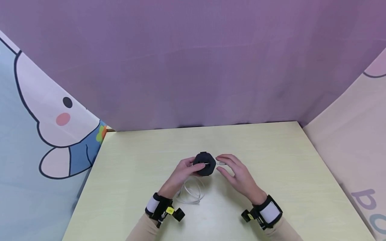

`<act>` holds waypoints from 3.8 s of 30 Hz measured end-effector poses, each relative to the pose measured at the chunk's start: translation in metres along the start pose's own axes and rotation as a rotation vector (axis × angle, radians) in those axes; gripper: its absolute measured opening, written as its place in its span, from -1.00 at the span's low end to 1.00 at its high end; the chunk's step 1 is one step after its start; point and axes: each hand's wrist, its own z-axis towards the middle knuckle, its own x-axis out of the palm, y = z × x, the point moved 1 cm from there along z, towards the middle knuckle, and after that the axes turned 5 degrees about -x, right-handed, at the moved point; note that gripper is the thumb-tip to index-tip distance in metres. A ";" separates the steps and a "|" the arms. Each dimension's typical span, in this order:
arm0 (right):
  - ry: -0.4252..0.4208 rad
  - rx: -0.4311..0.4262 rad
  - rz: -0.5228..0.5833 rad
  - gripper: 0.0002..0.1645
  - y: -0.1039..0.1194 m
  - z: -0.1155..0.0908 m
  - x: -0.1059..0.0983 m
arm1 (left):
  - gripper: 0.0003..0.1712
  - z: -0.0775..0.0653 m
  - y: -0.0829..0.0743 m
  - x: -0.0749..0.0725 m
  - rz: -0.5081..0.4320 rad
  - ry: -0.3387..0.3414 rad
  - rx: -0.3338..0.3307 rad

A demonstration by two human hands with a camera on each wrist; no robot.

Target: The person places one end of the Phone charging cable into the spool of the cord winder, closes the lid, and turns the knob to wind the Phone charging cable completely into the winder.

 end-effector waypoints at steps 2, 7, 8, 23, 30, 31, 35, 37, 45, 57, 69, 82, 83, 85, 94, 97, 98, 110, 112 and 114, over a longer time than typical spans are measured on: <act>-0.019 -0.010 0.003 -0.62 0.001 0.002 0.000 | -0.46 -0.001 -0.002 0.000 -0.006 -0.008 -0.007; -0.046 -0.012 0.014 -0.65 0.002 0.006 -0.002 | -0.45 -0.004 -0.006 -0.001 -0.005 0.007 0.004; -0.050 -0.012 0.014 -0.67 0.003 0.007 -0.002 | -0.45 -0.005 -0.007 -0.001 -0.007 0.008 0.005; -0.085 -0.039 0.006 -0.77 0.005 0.010 -0.005 | -0.45 -0.010 -0.009 -0.001 -0.029 0.018 0.018; -0.100 -0.060 -0.040 -0.76 0.001 0.007 -0.006 | -0.44 -0.011 -0.010 0.001 -0.026 0.019 0.023; -0.107 -0.068 -0.048 -0.73 0.001 0.007 -0.006 | -0.44 -0.012 -0.010 0.001 -0.026 0.018 0.024; -0.133 -0.096 -0.069 -0.67 -0.001 0.007 -0.006 | -0.44 -0.012 -0.010 0.002 -0.029 0.015 0.029; -0.142 -0.103 -0.078 -0.66 -0.001 0.008 -0.006 | -0.45 -0.012 -0.009 0.003 -0.029 0.010 0.030; -0.156 -0.032 -0.085 -0.92 -0.006 0.005 -0.017 | -0.46 -0.014 -0.007 -0.002 -0.041 -0.008 0.019; -0.206 0.050 -0.096 -0.77 -0.021 -0.009 -0.041 | -0.46 -0.020 -0.009 -0.015 -0.045 -0.047 0.023; -0.238 0.081 -0.125 -0.76 -0.026 -0.011 -0.050 | -0.48 -0.018 -0.008 -0.014 -0.031 -0.066 0.020; -0.249 0.110 -0.158 -0.77 -0.031 -0.016 -0.056 | -0.48 -0.016 -0.007 -0.013 0.001 -0.072 0.013; -0.253 0.103 -0.164 -0.77 -0.032 -0.016 -0.056 | -0.48 -0.016 -0.007 -0.013 0.003 -0.071 0.012; -0.263 0.091 -0.176 -0.77 -0.032 -0.016 -0.057 | -0.47 -0.016 -0.006 -0.013 0.004 -0.072 0.011; -0.225 0.134 -0.191 -0.76 -0.033 -0.016 -0.057 | -0.46 -0.014 -0.004 -0.014 0.025 -0.079 0.022; -0.159 0.171 -0.187 -0.71 -0.032 -0.018 -0.055 | -0.46 -0.015 -0.004 -0.014 0.020 -0.085 0.022; -0.128 0.186 -0.181 -0.69 -0.032 -0.019 -0.054 | -0.47 -0.015 -0.004 -0.015 0.019 -0.086 0.022; 0.101 0.079 -0.044 -0.67 -0.013 -0.005 -0.021 | -0.46 -0.012 -0.002 0.000 0.015 -0.044 0.032; 0.088 0.050 -0.021 -0.66 -0.011 -0.004 -0.015 | -0.45 -0.011 -0.002 0.003 0.016 -0.042 0.034; 0.066 0.016 -0.012 -0.66 -0.010 -0.004 -0.011 | -0.45 -0.010 -0.001 0.004 0.024 -0.045 0.039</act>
